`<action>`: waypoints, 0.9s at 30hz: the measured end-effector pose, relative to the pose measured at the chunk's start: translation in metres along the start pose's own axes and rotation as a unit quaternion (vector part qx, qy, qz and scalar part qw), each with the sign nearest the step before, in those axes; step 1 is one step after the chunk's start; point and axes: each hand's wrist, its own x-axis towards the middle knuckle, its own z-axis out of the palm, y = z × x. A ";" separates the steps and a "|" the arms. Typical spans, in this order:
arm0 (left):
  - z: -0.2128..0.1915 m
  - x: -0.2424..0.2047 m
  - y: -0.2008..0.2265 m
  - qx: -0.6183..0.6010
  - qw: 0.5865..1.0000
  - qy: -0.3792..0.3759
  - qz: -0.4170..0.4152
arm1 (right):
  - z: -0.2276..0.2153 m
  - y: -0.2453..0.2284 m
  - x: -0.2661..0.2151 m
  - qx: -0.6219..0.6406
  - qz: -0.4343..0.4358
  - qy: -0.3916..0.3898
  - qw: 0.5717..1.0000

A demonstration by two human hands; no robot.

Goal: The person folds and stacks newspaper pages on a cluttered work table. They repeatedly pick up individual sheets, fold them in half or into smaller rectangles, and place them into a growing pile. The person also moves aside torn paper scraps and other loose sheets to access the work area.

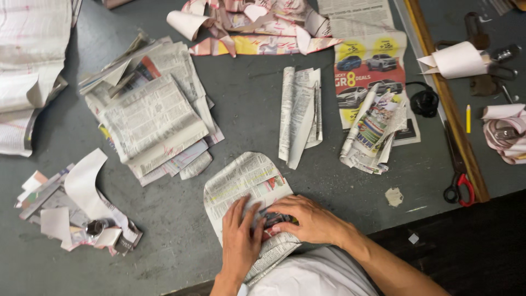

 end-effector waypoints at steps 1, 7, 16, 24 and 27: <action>0.003 0.001 -0.002 0.006 1.000 -0.007 -0.006 | 0.001 0.002 0.000 0.007 0.000 0.004 1.000; -0.003 0.002 -0.008 -0.007 0.996 -0.085 0.018 | 0.006 0.006 -0.001 0.012 0.020 0.030 0.999; -0.005 -0.005 -0.005 -0.008 0.988 -0.156 0.019 | 0.006 0.004 0.008 0.015 0.033 0.039 0.999; 0.000 -0.011 -0.014 0.030 0.980 -0.195 0.018 | 0.006 0.002 0.014 0.025 0.065 0.039 0.997; -0.001 -0.013 -0.013 0.018 0.984 -0.178 0.015 | 0.006 0.001 0.015 0.020 0.073 0.032 0.997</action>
